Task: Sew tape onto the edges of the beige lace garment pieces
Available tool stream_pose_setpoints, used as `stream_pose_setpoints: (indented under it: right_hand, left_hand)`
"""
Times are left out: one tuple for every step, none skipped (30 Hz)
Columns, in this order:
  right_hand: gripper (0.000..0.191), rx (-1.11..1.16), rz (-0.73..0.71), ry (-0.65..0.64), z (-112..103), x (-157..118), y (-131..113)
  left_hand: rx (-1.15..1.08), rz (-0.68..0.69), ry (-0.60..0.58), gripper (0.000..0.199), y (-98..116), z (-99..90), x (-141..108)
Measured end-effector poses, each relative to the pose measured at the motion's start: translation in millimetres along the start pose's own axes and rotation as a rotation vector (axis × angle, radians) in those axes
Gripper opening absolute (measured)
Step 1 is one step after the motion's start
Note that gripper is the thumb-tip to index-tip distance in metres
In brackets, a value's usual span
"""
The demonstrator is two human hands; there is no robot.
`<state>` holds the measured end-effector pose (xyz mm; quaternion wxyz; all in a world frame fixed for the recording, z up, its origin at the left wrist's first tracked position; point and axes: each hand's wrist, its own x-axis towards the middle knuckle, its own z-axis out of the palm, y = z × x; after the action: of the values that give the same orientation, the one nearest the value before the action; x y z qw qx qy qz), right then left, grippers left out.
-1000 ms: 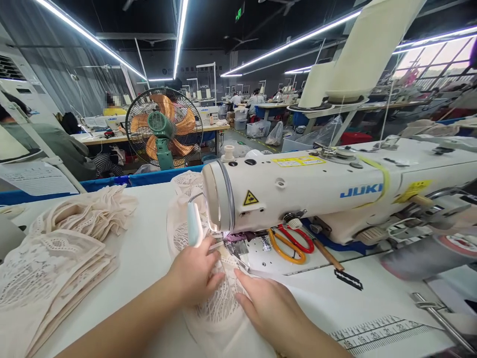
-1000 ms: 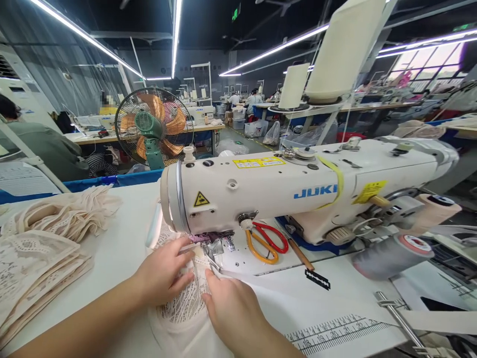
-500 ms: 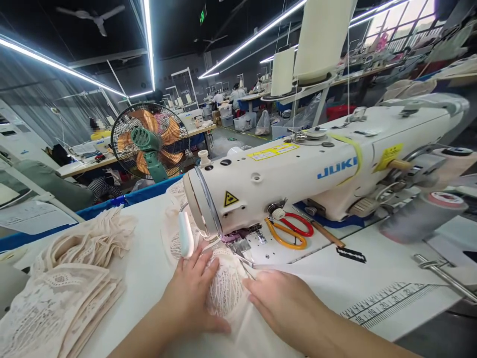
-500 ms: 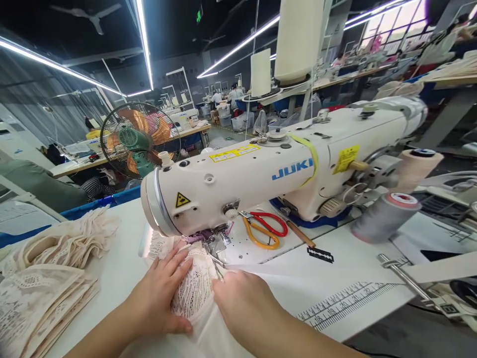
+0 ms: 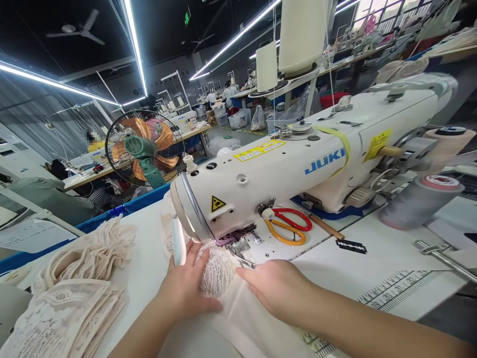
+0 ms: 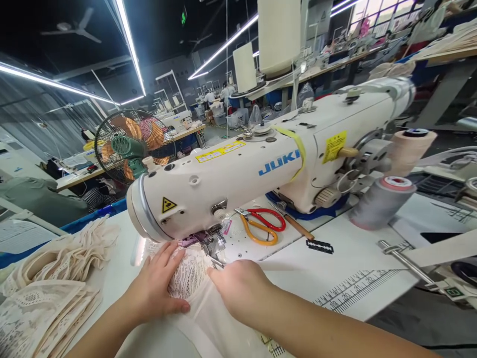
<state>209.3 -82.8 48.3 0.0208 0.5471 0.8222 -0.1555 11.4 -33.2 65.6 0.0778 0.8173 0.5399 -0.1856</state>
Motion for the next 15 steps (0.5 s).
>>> stream_pose_setpoints:
  right_hand:
    - [0.041,-0.014,0.007,-0.019,-3,1,-1]
    - [0.044,-0.027,0.014,-0.031,-4,2,-3]
    - [0.047,-0.039,0.02,-0.04,-6,3,-4]
    - [0.049,-0.049,0.026,-0.046,-6,4,-6]
    - [0.051,-0.063,0.032,-0.051,-6,4,-7]
    - [0.053,-0.076,0.037,-0.055,-5,5,-8]
    - [0.054,-0.088,0.042,-0.059,-4,6,-9]
    - [0.055,-0.096,0.047,-0.06,-2,7,-10]
    - [0.055,-0.102,0.053,-0.057,0,9,-11]
    - [0.056,-0.105,0.058,-0.048,2,10,-12]
    - [0.056,-0.103,0.062,-0.035,4,12,-12]
    - [0.056,-0.098,0.066,-0.019,7,14,-12]
    - [0.056,-0.09,0.069,-0.001,10,16,-11]
    - [0.055,-0.081,0.073,0.018,13,18,-11]
    - [0.054,-0.072,0.076,0.036,15,20,-10]
  left_hand:
    - [-0.004,-0.035,-0.001,0.107,0,0.2,0]
    - [-0.017,-0.068,0.004,0.106,-1,0.9,0]
    - [-0.041,-0.095,0.01,0.105,-3,2.1,0]
    - [-0.069,-0.115,0.016,0.104,-4,3.7,0]
    - [-0.098,-0.127,0.02,0.104,-6,5.4,1]
    - [-0.123,-0.131,0.024,0.104,-8,7.2,2]
    - [-0.143,-0.128,0.026,0.104,-11,8.9,4]
    - [-0.157,-0.119,0.033,0.104,-13,10.5,5]
    - [-0.166,-0.108,0.043,0.104,-16,12.1,7]
    - [-0.171,-0.094,0.06,0.104,-19,13.7,10]
    - [-0.177,-0.078,0.078,0.104,-23,15.5,13]
    - [-0.182,-0.061,0.095,0.104,-26,17.4,16]
    - [-0.189,-0.042,0.113,0.103,-31,19.5,20]
    - [-0.196,-0.022,0.127,0.102,-35,21.7,24]
    - [-0.203,-0.003,0.137,0.101,-40,23.7,28]
